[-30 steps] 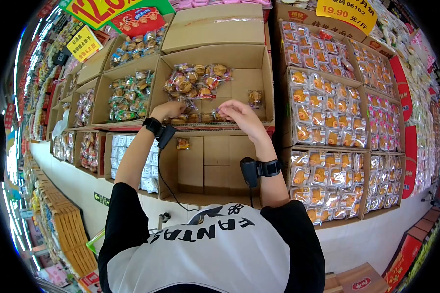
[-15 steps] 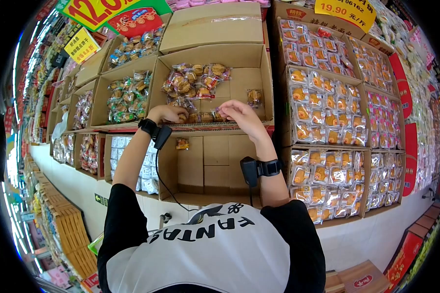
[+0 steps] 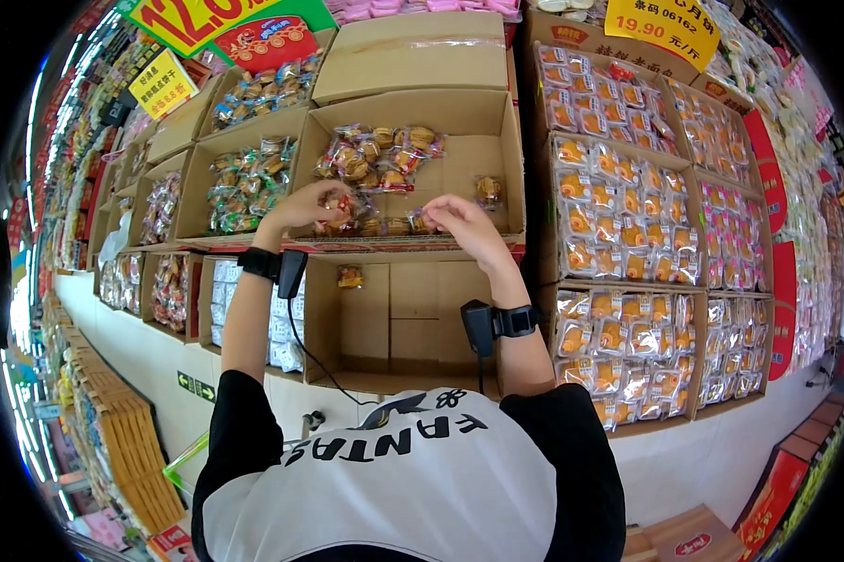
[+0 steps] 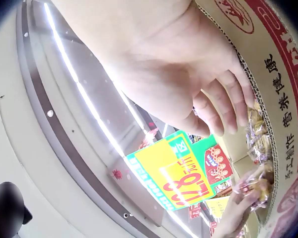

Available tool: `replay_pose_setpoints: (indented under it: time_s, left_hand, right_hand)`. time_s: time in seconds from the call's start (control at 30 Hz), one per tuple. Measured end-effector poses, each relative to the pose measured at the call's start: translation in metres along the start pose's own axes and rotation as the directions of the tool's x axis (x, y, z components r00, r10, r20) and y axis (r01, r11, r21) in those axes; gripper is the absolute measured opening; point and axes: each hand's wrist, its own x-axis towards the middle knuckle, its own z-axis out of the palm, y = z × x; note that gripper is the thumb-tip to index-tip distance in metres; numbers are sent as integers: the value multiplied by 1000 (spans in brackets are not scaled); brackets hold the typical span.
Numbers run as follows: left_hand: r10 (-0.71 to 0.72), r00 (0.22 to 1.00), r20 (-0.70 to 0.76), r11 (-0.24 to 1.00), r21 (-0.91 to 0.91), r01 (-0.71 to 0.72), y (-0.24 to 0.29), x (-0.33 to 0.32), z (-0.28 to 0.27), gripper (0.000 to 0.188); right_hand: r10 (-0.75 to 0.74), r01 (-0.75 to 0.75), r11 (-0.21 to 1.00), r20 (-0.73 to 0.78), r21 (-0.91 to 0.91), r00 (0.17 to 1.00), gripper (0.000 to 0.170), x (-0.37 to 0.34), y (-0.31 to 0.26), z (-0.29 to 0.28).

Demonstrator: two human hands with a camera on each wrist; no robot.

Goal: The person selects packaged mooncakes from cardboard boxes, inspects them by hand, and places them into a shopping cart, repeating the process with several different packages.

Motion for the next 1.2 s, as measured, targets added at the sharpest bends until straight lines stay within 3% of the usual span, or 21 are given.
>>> replay_pose_setpoints:
  time_s: [0.1, 0.13, 0.17, 0.23, 0.33, 0.4, 0.43, 0.5, 0.53, 0.63, 0.83, 0.93, 1.03, 1.2]
  left_hand:
    - [76, 990, -120, 987, -131, -91, 26, -23, 3, 40]
    - [197, 962, -190, 979, 92, -182, 42, -33, 4, 43]
    - [200, 960, -195, 978, 93, -185, 48, -40, 8, 43]
    - [193, 958, -213, 884, -386, -264, 60, -53, 19, 44]
    - [274, 913, -302, 823, -418, -386, 91, -83, 39, 46]
    - [294, 892, -344, 752, -492, -438, 94, -98, 49, 46]
    - [297, 887, -353, 749, -490, -446, 95, -105, 54, 46]
    - [257, 879, -402, 594, -652, -472, 95, -121, 67, 46]
    - [273, 869, -413, 579, -651, -492, 94, -130, 71, 48]
    - [190, 844, -502, 517, -679, -521, 100, -158, 87, 50]
    - [101, 769, -631, 502, -635, -587, 81, -205, 117, 41]
    - [47, 776, -629, 466, -673, -574, 65, -231, 129, 41]
    - [28, 729, -684, 448, -643, -621, 53, -254, 143, 44]
    - [-181, 644, -743, 533, -624, -571, 36, -294, 166, 43]
  right_hand:
    - [-11, 10, 995, -5, -99, 1000, 17, 0, -2, 7]
    - [-15, 14, 995, -3, -102, 1000, 17, 0, -2, 11]
    - [-38, 39, 995, 7, -91, 999, 17, 0, -3, 14]
    - [-63, 64, 995, 19, -82, 998, 18, -2, -6, 23]
    - [-50, 72, 981, 125, -181, 991, 19, -7, -21, 40]
    - [-176, 206, 975, 273, -86, 946, 35, -12, -28, 56]
    - [-178, 211, 973, 280, -92, 943, 35, -14, -29, 65]
    - [-260, 240, 965, 301, 103, 917, 50, -20, -30, 81]
    - [-229, 200, 973, 362, 117, 904, 55, -25, -40, 86]
    - [-311, 261, 948, 364, 181, 878, 52, -39, -53, 108]
    - [-188, 142, 980, 433, 137, 882, 43, -59, -54, 143]
    - [-132, 120, 991, 504, 55, 853, 37, -65, -47, 160]
    - [-163, 188, 982, 491, -1, 856, 31, -73, -40, 180]
    - [-115, 128, 992, 524, 12, 844, 27, -84, -28, 211]
